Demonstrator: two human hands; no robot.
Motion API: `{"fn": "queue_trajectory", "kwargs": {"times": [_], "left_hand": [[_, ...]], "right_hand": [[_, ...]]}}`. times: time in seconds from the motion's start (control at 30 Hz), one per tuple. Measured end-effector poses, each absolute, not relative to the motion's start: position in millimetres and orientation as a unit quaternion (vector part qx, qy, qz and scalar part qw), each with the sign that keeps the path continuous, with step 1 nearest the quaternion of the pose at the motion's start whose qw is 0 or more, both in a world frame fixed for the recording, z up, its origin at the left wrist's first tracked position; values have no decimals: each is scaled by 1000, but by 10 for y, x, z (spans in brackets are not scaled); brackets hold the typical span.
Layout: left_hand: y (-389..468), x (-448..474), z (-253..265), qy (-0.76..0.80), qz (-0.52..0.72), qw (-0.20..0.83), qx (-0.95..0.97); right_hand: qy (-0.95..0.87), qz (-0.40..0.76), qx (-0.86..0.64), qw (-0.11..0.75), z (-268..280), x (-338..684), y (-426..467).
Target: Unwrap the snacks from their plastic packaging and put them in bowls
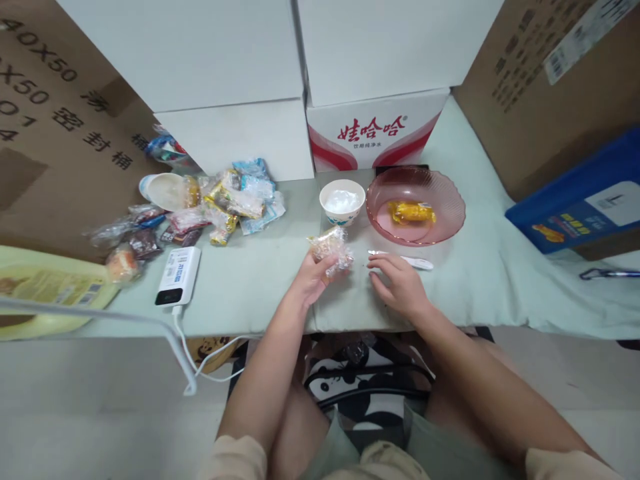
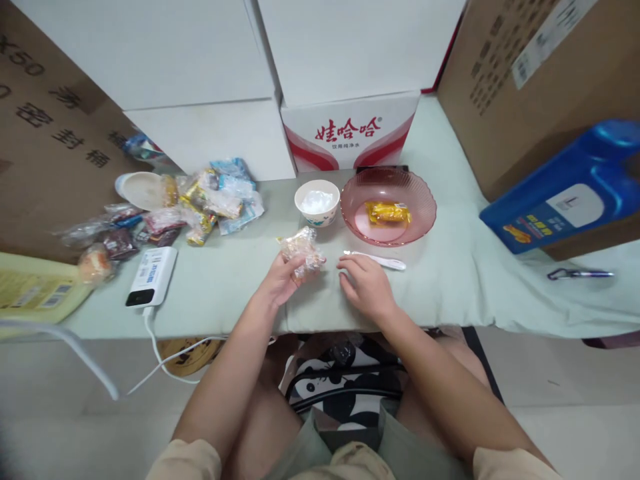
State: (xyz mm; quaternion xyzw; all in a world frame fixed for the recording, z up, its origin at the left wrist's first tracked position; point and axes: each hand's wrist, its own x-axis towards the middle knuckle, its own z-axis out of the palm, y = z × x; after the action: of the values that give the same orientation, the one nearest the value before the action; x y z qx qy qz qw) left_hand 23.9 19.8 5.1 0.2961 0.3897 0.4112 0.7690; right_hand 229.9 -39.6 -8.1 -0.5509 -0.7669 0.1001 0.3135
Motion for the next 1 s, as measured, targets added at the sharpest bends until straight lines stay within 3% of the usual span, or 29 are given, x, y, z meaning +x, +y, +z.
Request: {"fn": "queue_trajectory", "kwargs": {"times": [0.2,0.3,0.37,0.53,0.63,0.77,1.0], "left_hand": [[317,201,-15,402,526,695,279],[329,231,-64,408,519,693,291],[317,271,-105,418,513,681,315],[254,371,-175,450,500,599,435],[202,429,-174,449,465,576,500],[154,477,-157,433,446,593,512],[262,225,-123,425,565,618,343]], "right_hand": [[-705,16,-693,148,-162,2622,-468],[-682,24,-722,114,-140,2726,-483],[-666,66,-731,133,-91,2747,-486],[-608,338,-639,330,26,2605,-532],[-582,410,-592,378,49,2460,-540],[-607,396,-585,364,56,2336,-487],[-656,388,-596,252,22,2428,-463]]}}
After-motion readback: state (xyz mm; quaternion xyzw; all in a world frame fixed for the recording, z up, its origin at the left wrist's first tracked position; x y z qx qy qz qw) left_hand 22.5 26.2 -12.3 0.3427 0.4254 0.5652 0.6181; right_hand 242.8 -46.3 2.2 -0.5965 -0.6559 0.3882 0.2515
